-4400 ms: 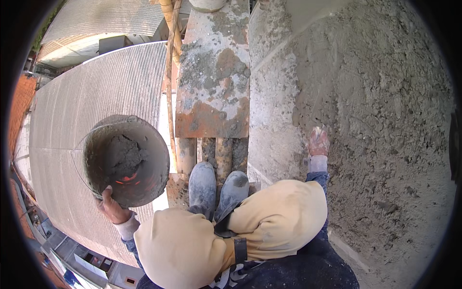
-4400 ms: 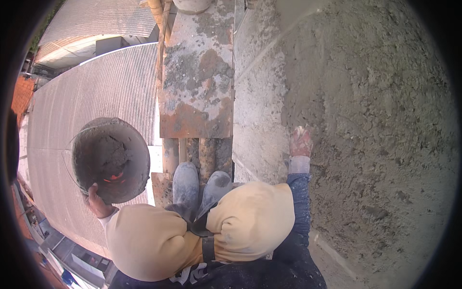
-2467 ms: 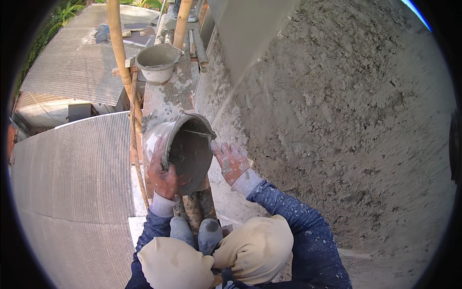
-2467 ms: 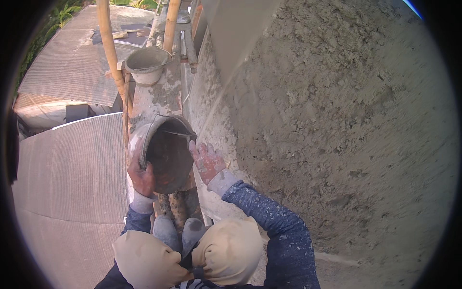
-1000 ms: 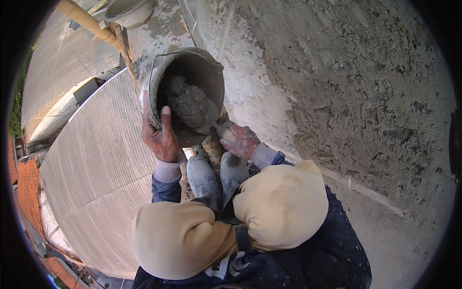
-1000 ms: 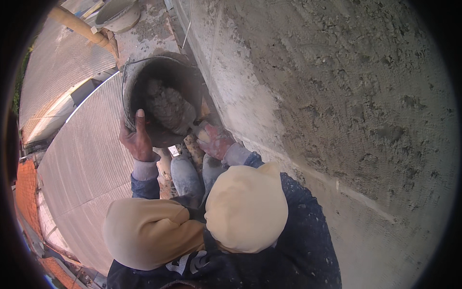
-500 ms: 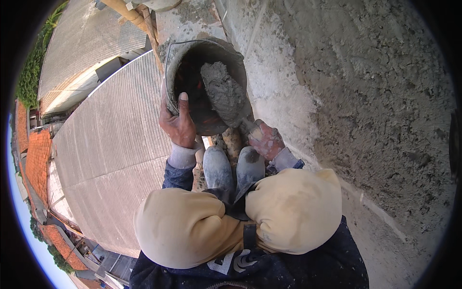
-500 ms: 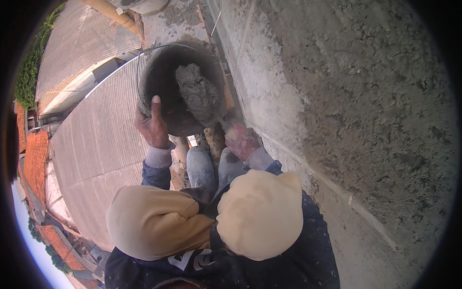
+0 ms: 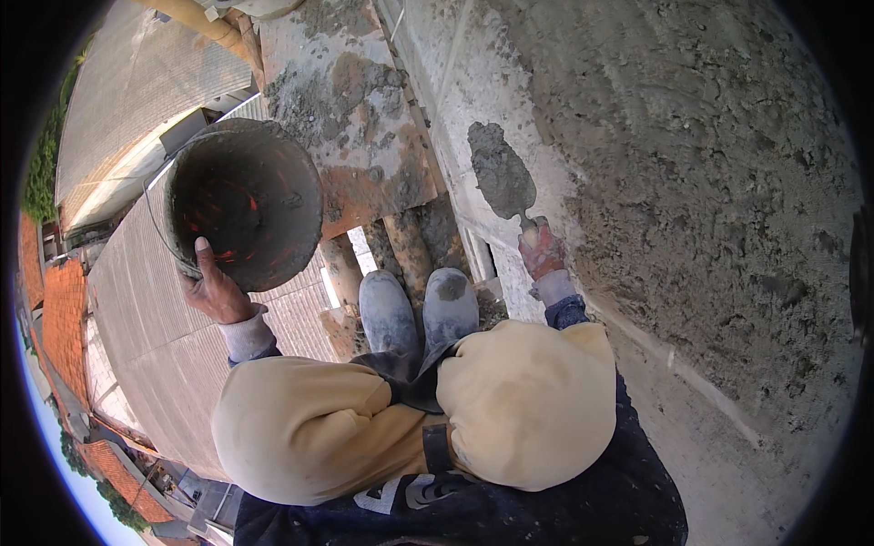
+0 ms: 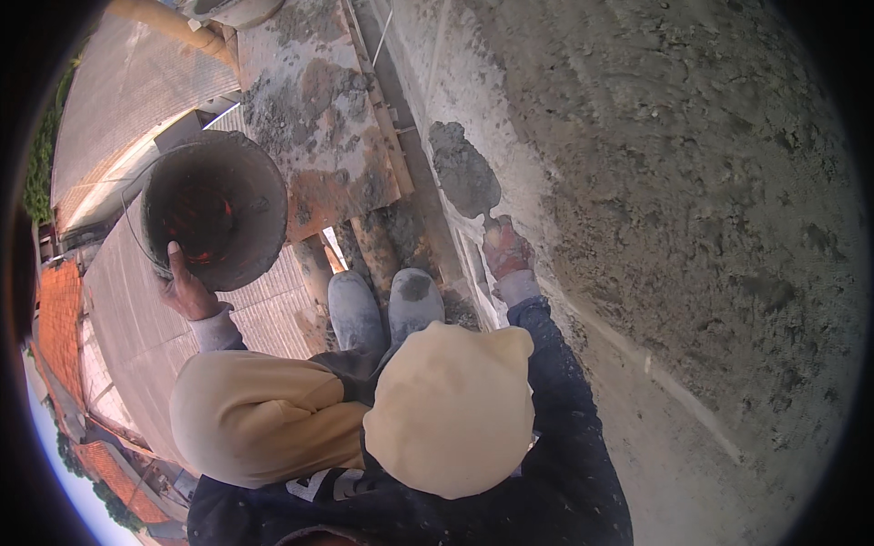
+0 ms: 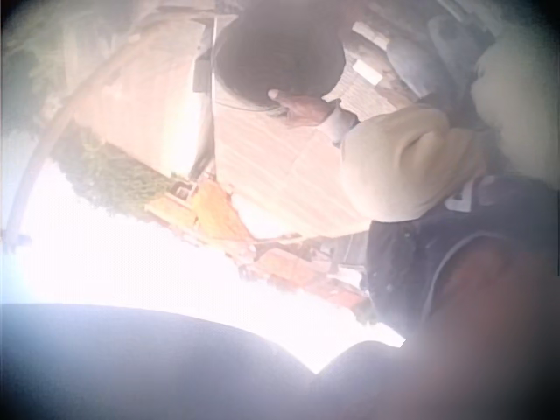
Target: The person scoops wet cement from a bucket with a trowel and applies it to a vertical wall surface. They repeatedly smooth and spread the cement along the wall while standing on scaffolding.
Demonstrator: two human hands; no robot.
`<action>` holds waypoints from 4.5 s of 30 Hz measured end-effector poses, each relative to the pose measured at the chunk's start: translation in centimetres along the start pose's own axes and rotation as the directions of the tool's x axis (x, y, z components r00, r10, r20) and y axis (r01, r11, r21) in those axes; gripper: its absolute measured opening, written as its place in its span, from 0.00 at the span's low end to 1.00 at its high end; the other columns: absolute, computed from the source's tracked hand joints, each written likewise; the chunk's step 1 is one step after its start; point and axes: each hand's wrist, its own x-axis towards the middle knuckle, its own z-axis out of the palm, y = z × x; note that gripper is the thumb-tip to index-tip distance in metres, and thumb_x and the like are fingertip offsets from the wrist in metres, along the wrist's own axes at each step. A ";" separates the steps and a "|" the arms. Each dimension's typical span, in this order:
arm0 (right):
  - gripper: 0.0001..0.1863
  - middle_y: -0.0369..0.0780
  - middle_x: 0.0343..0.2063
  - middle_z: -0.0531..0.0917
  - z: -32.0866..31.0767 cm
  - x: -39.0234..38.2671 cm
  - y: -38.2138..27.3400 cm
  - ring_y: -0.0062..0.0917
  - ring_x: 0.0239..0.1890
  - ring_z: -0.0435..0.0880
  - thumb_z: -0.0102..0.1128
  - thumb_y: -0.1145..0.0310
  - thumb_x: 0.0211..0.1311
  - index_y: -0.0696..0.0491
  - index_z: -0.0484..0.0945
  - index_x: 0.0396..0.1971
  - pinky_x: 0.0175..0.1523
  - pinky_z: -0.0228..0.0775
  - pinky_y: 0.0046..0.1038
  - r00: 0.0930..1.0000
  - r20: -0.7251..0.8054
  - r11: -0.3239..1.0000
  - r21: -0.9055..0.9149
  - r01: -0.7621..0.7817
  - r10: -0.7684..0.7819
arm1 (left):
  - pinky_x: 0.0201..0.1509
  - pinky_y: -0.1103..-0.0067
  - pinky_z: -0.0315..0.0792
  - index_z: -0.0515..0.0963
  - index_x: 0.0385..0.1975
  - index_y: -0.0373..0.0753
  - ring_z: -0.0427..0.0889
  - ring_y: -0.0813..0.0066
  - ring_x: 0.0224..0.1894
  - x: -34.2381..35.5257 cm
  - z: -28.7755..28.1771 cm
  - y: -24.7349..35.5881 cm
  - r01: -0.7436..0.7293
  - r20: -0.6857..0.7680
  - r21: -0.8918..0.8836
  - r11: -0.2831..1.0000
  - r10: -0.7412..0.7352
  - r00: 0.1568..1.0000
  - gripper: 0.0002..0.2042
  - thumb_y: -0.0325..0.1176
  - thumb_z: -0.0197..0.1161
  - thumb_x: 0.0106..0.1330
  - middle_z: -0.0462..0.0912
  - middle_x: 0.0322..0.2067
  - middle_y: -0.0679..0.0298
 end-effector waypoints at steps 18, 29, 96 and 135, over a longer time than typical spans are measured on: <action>0.20 0.42 0.32 0.81 -3.5 3.4 6.8 0.31 0.31 0.80 0.60 0.57 0.57 0.57 0.72 0.41 0.37 0.73 0.32 0.999 -0.032 0.987 0.157 0.037 -0.033 | 0.49 0.74 0.73 0.71 0.50 0.25 0.78 0.68 0.43 -0.1 -12.4 -1.5 0.137 -0.345 0.343 0.929 -0.011 0.939 0.24 0.36 0.65 0.60 0.78 0.46 0.53; 0.31 0.51 0.46 0.77 -8.9 -3.3 12.2 0.44 0.49 0.77 0.56 0.49 0.57 0.54 0.67 0.55 0.53 0.68 0.41 0.976 0.007 0.971 -0.097 -0.217 0.219 | 0.51 0.71 0.73 0.68 0.53 0.26 0.76 0.64 0.47 -3.2 -13.0 -1.1 0.318 -0.458 0.208 0.925 -0.195 0.867 0.25 0.34 0.65 0.59 0.75 0.50 0.53; 0.23 0.46 0.39 0.81 -8.6 6.9 7.6 0.40 0.43 0.80 0.53 0.50 0.60 0.54 0.75 0.42 0.50 0.69 0.35 0.965 -0.238 0.976 0.210 -0.062 0.113 | 0.51 0.72 0.73 0.68 0.53 0.25 0.77 0.65 0.47 -5.5 -16.0 -3.7 0.389 -0.451 0.114 0.914 -0.301 0.840 0.26 0.35 0.64 0.59 0.75 0.50 0.52; 0.26 0.47 0.38 0.79 -13.9 1.7 -3.7 0.39 0.35 0.79 0.52 0.59 0.64 0.55 0.63 0.59 0.39 0.71 0.38 0.924 -0.376 0.995 -0.086 0.043 -0.073 | 0.52 0.71 0.71 0.69 0.53 0.29 0.77 0.65 0.48 -4.1 -11.8 -1.1 0.185 -0.386 -0.084 0.979 -0.203 0.900 0.22 0.32 0.62 0.61 0.76 0.49 0.55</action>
